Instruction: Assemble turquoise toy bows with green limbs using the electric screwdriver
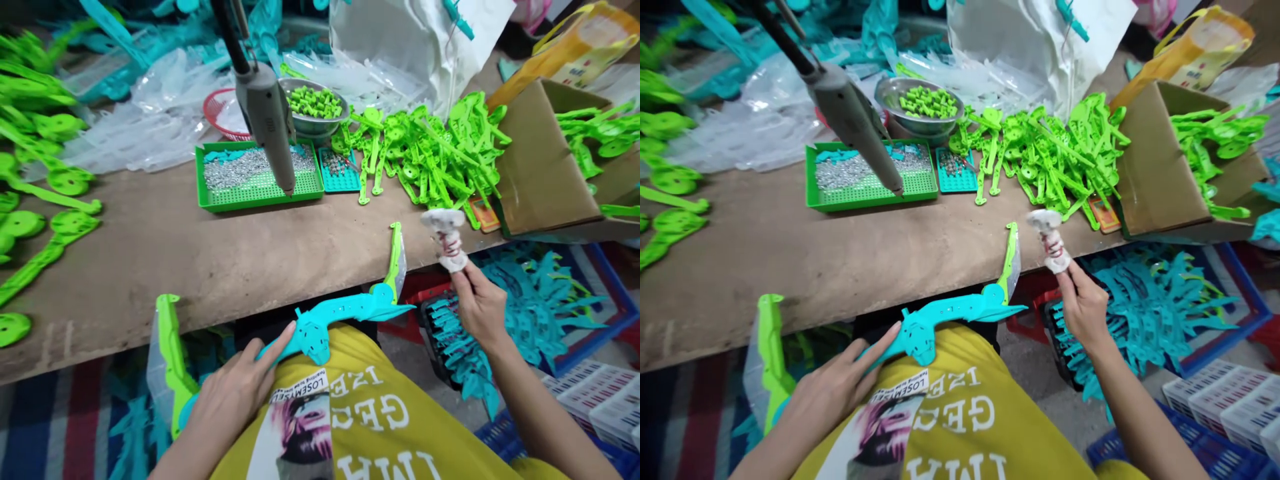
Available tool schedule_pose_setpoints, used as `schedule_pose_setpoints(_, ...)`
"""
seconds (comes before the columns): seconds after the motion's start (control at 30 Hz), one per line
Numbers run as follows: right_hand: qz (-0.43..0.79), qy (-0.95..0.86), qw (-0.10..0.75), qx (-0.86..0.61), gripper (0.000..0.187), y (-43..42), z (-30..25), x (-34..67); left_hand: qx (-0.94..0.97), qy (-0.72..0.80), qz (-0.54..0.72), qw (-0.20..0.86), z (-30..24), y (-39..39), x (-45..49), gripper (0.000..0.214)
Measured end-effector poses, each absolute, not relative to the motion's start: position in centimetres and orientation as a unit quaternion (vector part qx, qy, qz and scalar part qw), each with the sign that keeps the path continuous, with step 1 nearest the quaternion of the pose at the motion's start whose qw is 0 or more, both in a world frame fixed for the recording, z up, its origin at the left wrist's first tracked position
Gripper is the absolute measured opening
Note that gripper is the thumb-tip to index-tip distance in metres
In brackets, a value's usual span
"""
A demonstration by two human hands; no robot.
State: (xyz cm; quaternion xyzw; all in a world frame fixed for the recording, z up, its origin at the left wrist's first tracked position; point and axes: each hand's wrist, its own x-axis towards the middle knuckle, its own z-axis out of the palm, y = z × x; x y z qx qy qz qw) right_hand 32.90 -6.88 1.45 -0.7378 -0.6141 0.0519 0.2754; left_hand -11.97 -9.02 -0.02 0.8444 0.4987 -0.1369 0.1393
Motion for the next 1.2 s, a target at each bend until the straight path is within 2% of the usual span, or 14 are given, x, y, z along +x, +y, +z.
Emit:
schedule_pose_setpoints(0.17, 0.11, -0.625, 0.194, -0.748, 0.043, -4.7, 1.2, 33.8, 0.834, 0.501, -0.163, 0.163, 0.9, -8.2, -11.0, 0.073)
schedule_pose_setpoints(0.3, 0.036, -0.612, 0.234, -0.755, 0.054, -3.2, 2.4, 32.4, 0.822, 0.487, -0.204, 0.213, 2.8, -7.0, -8.8, 0.074)
schedule_pose_setpoints(0.37, 0.014, -0.64, 0.242, -0.729, 0.056, -2.1, 3.0, 30.7, 0.835, 0.465, -0.171, 0.24, 3.0, -6.2, -7.8, 0.075)
schedule_pose_setpoints(0.5, 0.141, -0.74, 0.222, -0.619, 0.053, 0.8, 3.3, 25.7, 0.85, 0.458, -0.111, 0.234, 1.8, -4.9, -7.2, 0.071)
schedule_pose_setpoints(0.63, 0.259, -0.832, 0.192, -0.452, 0.038, 3.2, 3.1, 19.2, 0.865, 0.447, -0.078, 0.213, 1.1, -4.5, -7.1, 0.068)
schedule_pose_setpoints(0.87, 0.321, -0.902, 0.079, -0.278, 0.041, 5.3, 3.0, 12.2, 0.863, 0.431, -0.051, 0.258, 1.1, -3.7, -7.2, 0.066)
schedule_pose_setpoints(1.0, 0.297, -0.909, 0.132, -0.261, 0.045, 5.0, 2.6, 11.8, 0.862, 0.433, -0.033, 0.262, 0.8, -3.7, -7.1, 0.064)
schedule_pose_setpoints(1.13, 0.276, -0.915, 0.11, -0.274, 0.044, 5.1, 1.5, 11.9, 0.865, 0.431, -0.032, 0.255, 0.6, -3.8, -7.2, 0.066)
schedule_pose_setpoints(1.2, 0.259, -0.903, 0.148, -0.31, 0.045, 5.4, 1.1, 11.6, 0.865, 0.429, -0.032, 0.259, 0.7, -3.7, -7.2, 0.067)
